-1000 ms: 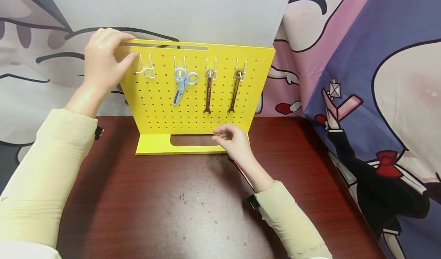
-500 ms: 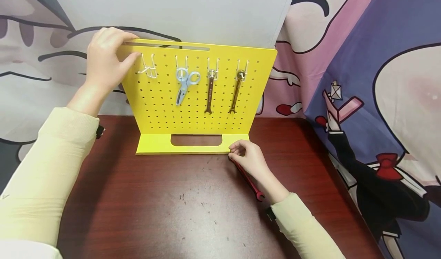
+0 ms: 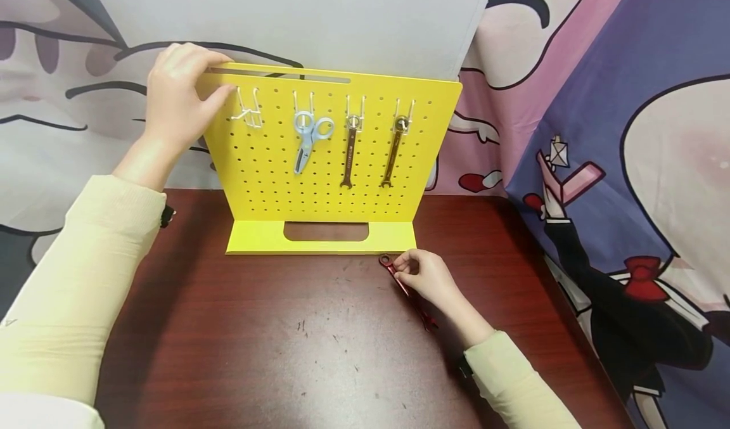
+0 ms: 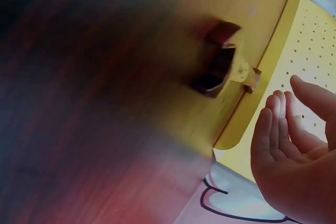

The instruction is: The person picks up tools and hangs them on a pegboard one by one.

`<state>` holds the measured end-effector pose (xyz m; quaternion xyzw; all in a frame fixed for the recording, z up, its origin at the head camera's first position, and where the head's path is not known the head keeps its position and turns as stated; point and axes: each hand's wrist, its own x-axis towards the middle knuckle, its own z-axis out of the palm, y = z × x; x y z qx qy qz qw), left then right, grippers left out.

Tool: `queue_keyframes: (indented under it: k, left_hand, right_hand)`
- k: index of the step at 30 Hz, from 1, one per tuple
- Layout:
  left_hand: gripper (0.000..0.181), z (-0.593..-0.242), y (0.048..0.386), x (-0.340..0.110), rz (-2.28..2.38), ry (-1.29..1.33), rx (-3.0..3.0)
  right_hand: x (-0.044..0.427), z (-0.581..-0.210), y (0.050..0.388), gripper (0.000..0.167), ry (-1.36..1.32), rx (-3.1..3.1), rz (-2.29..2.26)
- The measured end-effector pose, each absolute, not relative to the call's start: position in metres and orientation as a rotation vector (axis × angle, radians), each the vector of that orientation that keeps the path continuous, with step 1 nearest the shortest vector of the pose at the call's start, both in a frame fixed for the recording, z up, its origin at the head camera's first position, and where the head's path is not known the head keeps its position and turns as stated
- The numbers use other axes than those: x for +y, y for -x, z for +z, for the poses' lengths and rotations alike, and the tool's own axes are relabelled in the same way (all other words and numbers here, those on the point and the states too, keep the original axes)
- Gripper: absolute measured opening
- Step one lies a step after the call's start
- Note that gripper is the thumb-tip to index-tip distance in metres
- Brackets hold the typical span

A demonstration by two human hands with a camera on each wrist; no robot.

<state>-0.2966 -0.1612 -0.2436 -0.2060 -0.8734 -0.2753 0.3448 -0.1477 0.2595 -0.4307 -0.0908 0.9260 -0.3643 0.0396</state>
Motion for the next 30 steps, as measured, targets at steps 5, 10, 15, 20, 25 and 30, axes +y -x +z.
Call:
queue_keyframes:
  k: [5,10,15,20,25,30]
  left_hand:
    - [0.032,-0.243,0.297,-0.160,-0.720,0.543,-2.265]
    - [0.032,-0.244,0.297,-0.161,-0.720,0.541,-2.264]
    - [0.032,-0.244,0.297,-0.161,-0.718,0.540,-2.261]
    - [0.032,-0.244,0.297,-0.161,-0.714,0.544,-2.261]
    - [0.032,-0.244,0.297,-0.161,-0.710,0.548,-2.258]
    - [0.032,-0.244,0.297,-0.162,-0.709,0.548,-2.253]
  right_hand:
    - [0.265,-0.435,0.146,0.017,0.279,2.809,-1.067]
    - [0.269,-0.440,0.147,0.018,0.280,2.788,-1.055]
    - [0.270,-0.444,0.148,0.019,0.292,2.767,-1.072]
    - [0.272,-0.448,0.148,0.019,0.285,2.759,-1.074]
    - [0.273,-0.453,0.151,0.020,0.276,2.761,-1.065]
    - [0.272,-0.455,0.154,0.021,0.255,2.765,-1.051]
